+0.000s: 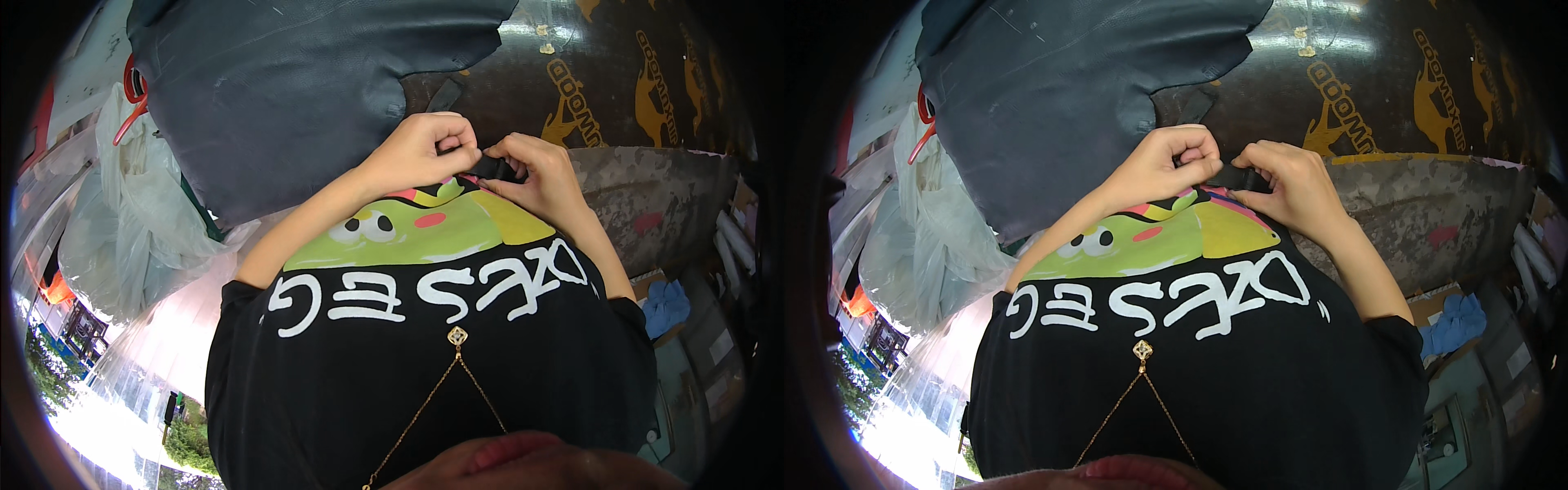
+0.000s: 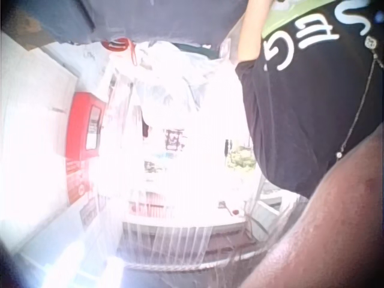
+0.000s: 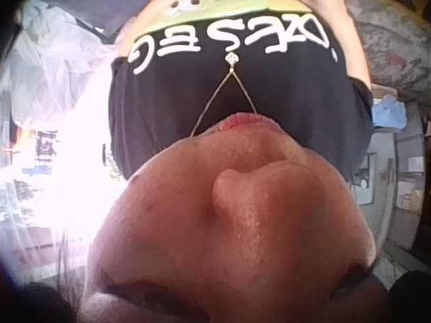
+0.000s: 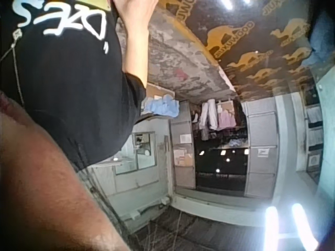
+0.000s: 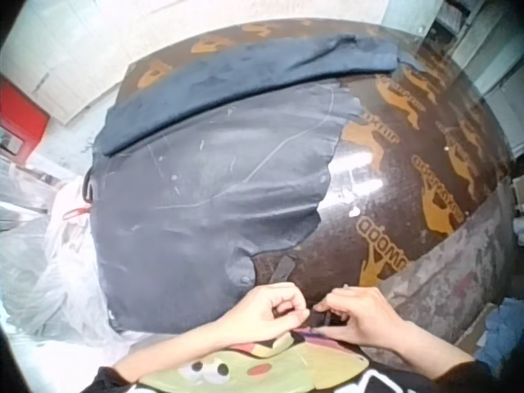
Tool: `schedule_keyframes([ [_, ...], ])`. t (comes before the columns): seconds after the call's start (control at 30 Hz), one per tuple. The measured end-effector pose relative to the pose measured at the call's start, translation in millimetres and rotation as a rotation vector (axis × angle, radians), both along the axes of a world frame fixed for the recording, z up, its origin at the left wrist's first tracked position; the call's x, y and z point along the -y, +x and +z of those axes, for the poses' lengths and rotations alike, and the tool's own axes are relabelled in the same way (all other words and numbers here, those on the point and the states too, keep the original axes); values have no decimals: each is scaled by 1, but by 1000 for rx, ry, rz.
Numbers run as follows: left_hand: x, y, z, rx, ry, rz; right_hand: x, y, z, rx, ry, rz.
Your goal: The person folds a large piece of dark fabric on a workbench, then carries it to a pile of other materials. They return to the workbench and begin attaching small black fasteners to the folded fabric by hand.
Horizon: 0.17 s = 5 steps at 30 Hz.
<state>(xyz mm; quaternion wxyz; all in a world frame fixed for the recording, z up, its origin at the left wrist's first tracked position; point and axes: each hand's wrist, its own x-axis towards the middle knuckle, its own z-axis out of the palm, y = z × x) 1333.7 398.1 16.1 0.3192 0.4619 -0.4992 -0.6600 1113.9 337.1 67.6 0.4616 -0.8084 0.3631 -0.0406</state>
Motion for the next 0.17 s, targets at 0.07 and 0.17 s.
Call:
schedule_keyframes([
  [0.07,7,1,17,329,-220,-118,-2,2,-1,2,-11,-32],
  [0.17,6,-5,19,509,-269,-153,0,5,-2,7,-100,-41],
])
